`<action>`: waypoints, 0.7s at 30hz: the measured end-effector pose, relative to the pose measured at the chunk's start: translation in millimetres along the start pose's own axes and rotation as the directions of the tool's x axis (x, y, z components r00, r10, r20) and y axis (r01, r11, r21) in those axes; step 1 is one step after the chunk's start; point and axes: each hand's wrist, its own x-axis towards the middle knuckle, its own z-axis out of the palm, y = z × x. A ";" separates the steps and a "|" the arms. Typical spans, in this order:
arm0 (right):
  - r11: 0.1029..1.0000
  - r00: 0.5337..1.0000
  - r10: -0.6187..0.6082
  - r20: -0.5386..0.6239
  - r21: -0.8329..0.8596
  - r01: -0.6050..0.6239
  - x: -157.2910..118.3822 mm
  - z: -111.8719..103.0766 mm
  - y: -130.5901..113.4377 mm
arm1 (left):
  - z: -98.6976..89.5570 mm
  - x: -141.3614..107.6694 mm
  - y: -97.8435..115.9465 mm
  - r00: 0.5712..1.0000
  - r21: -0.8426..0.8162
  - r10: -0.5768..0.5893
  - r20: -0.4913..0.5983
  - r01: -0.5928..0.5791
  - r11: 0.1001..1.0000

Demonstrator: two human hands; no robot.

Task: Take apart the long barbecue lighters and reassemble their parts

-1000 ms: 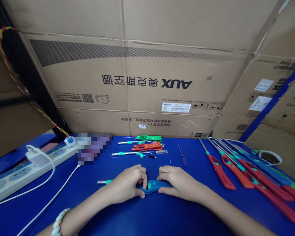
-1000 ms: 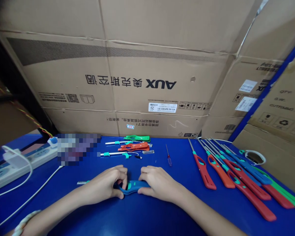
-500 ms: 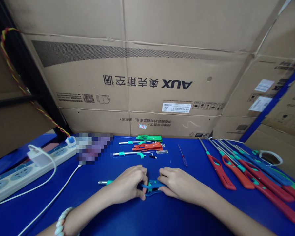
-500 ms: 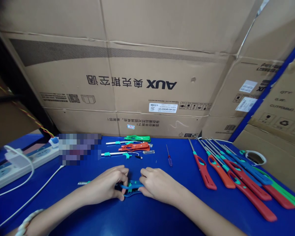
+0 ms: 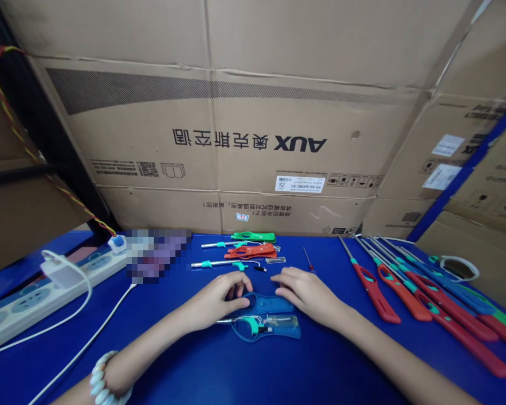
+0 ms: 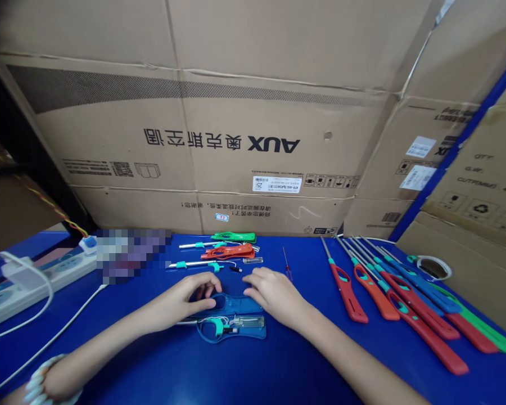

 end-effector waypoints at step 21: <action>0.975 0.992 0.121 -0.025 0.188 -0.114 7.3 8.5 52.9 | 2.9 0.6 3.2 0.990 0.195 0.131 -0.044 -0.121 0.973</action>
